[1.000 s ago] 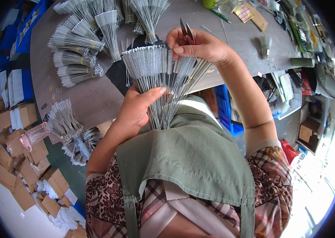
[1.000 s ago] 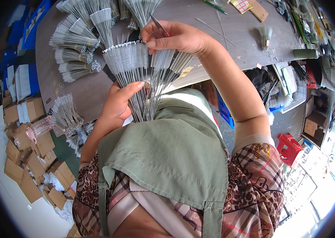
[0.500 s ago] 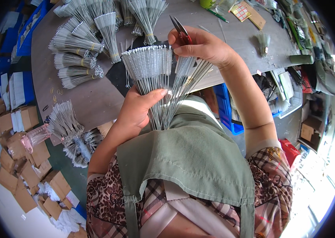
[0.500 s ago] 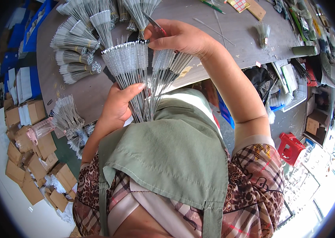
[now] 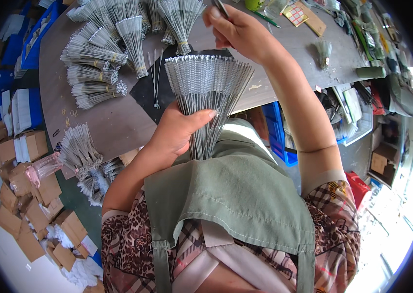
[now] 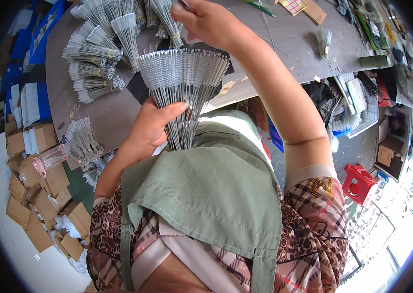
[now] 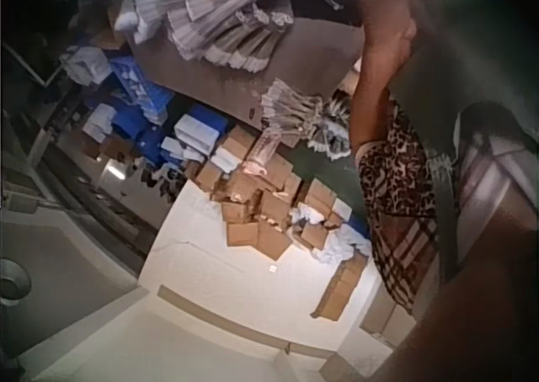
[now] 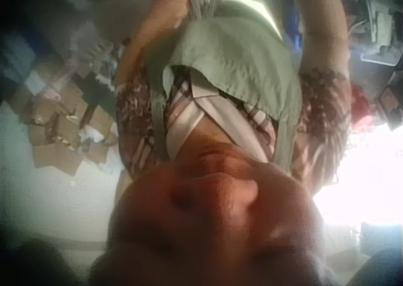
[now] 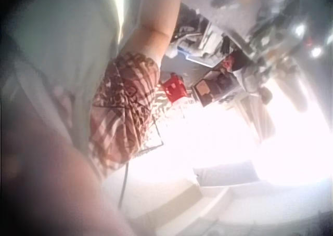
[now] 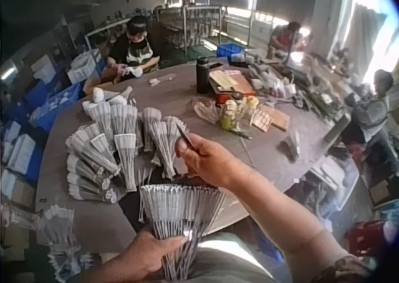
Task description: The person trims the ends of bundled wire brushes using a small knife. They hold a bundle of brushes in one hand and carefully shave the tips with the blade in the other hand, working over a black mat on a table. The person occasionally rotates the bundle to ensure even trimming.
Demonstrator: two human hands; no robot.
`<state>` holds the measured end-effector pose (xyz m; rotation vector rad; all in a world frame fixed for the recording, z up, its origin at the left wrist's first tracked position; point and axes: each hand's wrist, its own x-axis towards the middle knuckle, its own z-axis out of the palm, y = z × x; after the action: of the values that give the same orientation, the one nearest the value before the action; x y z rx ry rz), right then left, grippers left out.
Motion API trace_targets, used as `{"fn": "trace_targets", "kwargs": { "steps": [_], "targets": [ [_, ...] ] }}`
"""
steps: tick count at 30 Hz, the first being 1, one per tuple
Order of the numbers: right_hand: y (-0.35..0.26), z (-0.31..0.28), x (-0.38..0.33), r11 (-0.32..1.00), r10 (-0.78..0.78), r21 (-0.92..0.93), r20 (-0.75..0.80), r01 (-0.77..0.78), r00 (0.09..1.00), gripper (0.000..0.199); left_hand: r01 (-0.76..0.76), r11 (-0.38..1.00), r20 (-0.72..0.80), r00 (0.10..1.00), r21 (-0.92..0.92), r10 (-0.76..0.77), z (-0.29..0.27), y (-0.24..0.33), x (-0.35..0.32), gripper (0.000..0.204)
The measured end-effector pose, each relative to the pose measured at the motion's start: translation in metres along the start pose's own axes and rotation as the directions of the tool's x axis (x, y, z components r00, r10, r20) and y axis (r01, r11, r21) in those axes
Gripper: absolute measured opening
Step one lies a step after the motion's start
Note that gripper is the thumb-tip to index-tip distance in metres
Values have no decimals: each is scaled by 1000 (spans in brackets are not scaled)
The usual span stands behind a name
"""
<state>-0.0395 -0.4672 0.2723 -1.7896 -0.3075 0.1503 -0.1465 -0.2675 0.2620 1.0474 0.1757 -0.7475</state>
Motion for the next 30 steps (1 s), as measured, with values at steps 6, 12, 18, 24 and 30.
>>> {"fn": "trace_targets", "kwargs": {
  "steps": [6, 12, 18, 24, 30],
  "targets": [
    [-21, 19, 2, 960, 241, -158, 45, -231, 969, 56, 20, 999, -21, 1000, -26, -21, 1, 1, -2, 25],
    [-11, 1, -12, 975, 99, 149, 367, -163, 925, 25, 19, 997, -49, 999, -77, -23, -7, 0, -7, 26],
    [-8, 2, -11, 962, 127, 173, 397, -210, 909, 17, 53, 998, -67, 996, -42, -55, -10, 4, -8, 26],
    [-15, 5, -12, 936, 163, 228, 393, -268, 905, 17, 3, 996, -66, 998, -93, -9, -14, 0, -5, 27],
    [1, 7, -10, 944, 108, 253, 374, -213, 921, 20, -16, 995, -101, 995, -98, 6, -17, -4, -4, 27]
  ]
}}
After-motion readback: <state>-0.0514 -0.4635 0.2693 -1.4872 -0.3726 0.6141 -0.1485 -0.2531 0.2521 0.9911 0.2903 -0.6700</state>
